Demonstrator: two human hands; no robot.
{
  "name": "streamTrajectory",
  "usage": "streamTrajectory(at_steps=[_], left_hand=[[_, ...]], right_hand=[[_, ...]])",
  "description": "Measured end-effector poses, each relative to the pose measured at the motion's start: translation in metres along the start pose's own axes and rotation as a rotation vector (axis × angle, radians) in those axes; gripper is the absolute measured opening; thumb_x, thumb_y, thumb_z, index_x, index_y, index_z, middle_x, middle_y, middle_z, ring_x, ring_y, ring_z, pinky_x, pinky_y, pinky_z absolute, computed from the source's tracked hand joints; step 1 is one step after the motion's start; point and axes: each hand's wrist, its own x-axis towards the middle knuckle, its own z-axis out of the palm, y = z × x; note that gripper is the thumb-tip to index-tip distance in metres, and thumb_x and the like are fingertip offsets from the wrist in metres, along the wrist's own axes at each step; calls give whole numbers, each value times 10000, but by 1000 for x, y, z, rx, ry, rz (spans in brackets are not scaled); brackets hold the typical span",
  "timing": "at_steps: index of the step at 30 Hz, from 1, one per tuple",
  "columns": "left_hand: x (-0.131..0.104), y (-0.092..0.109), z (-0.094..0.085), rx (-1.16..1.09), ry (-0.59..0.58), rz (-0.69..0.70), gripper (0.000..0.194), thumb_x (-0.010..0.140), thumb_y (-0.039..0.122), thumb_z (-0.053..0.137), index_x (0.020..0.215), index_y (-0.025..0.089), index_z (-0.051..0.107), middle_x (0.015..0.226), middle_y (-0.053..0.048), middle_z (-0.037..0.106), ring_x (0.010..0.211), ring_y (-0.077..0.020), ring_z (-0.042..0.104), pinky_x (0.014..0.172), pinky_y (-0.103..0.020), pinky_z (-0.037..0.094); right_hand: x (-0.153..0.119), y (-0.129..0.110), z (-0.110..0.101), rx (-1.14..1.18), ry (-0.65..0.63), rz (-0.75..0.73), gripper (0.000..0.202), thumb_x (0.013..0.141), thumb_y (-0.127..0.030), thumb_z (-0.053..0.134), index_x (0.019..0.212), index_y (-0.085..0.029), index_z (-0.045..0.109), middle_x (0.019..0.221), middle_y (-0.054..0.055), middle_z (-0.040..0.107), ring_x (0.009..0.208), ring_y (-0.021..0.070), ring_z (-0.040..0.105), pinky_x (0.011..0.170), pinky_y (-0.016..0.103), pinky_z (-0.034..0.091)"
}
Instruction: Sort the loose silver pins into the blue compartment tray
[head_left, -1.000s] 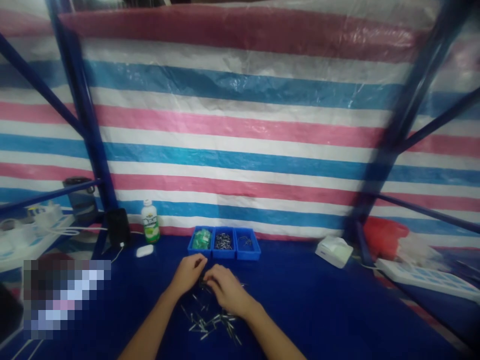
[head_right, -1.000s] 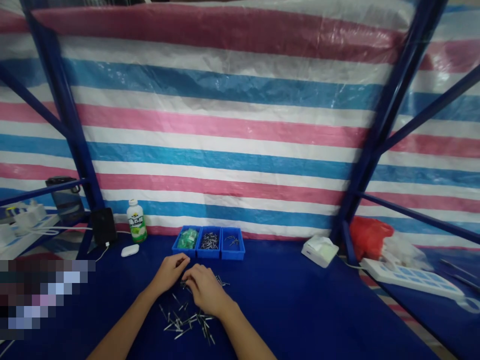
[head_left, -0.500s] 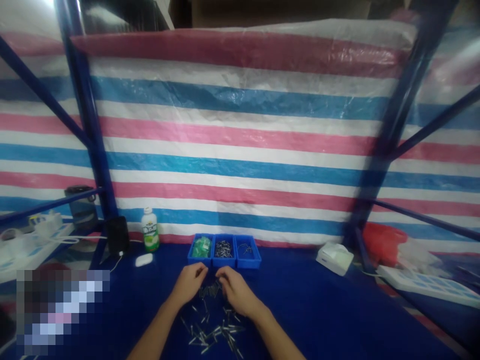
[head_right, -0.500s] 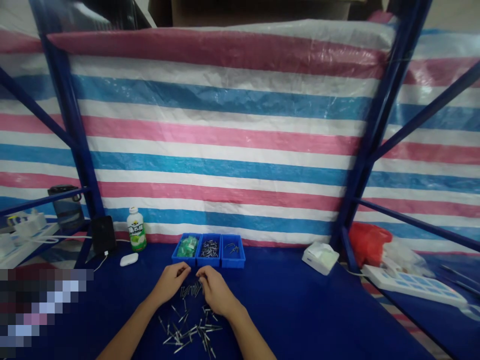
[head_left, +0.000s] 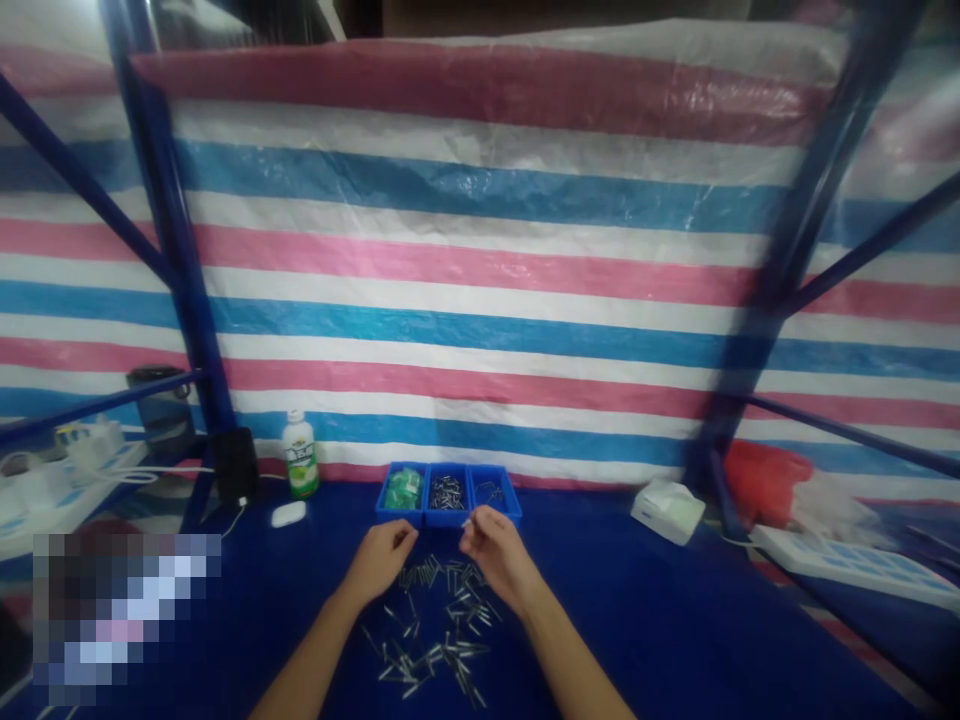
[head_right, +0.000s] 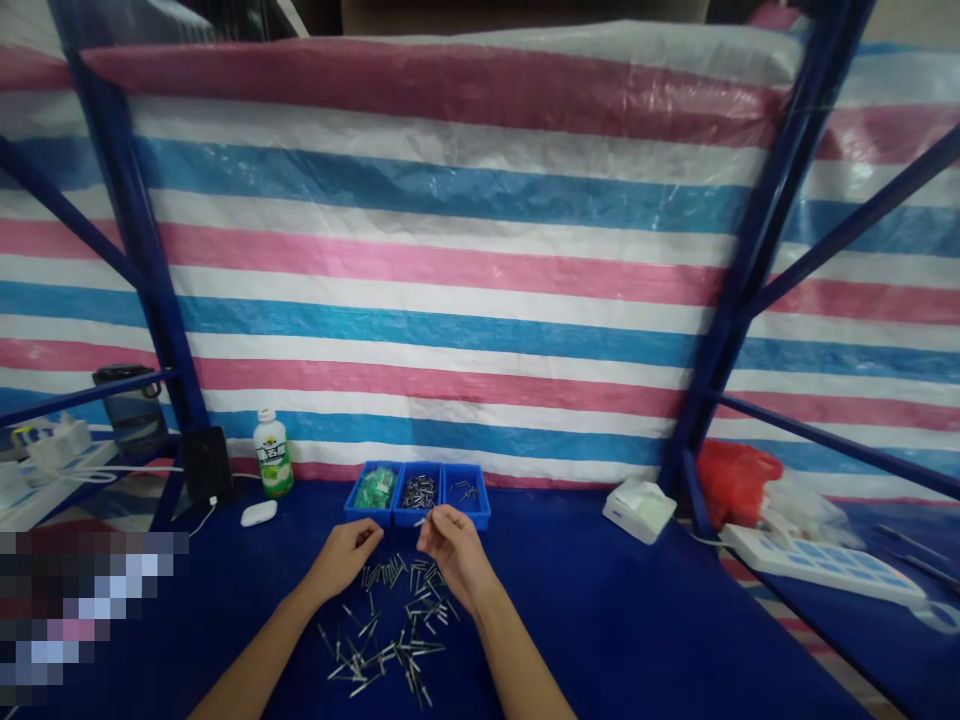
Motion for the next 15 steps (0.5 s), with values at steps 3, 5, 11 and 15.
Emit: streamTrajectory(at_steps=[3, 5, 11, 15], left_hand=[[-1, 2, -1, 6, -14, -6, 341, 893, 416, 451, 740, 186, 651, 635, 10, 622, 604, -153, 546, 581, -238, 335], [-3, 4, -2, 4, -18, 0, 331, 891, 406, 453, 743, 187, 651, 638, 10, 626, 609, -154, 552, 585, -239, 337], [-5, 4, -3, -2, 0, 12, 311, 895, 382, 450, 739, 196, 644, 634, 17, 624, 606, -151, 554, 586, -241, 342], [-1, 0, -1, -2, 2, 5, 327, 899, 387, 439, 724, 189, 632, 651, 10, 631, 614, -150, 560, 591, -240, 345]], right_hand=[[-5, -3, 1, -14, -52, 59, 338, 804, -416, 667, 624, -192, 489, 502, -57, 411, 509, 110, 467, 596, 271, 424], [-7, -4, 1, -39, -128, 125, 363, 805, -371, 660, 571, -193, 446, 455, -73, 333, 477, 104, 442, 581, 263, 410], [4, 9, -5, -101, 171, 152, 342, 781, -506, 659, 920, -199, 598, 752, 8, 636, 571, 132, 599, 555, 250, 441], [20, 21, -18, -293, 358, 20, 470, 699, -547, 714, 1001, -199, 621, 809, 31, 668, 534, 144, 602, 470, 225, 381]])
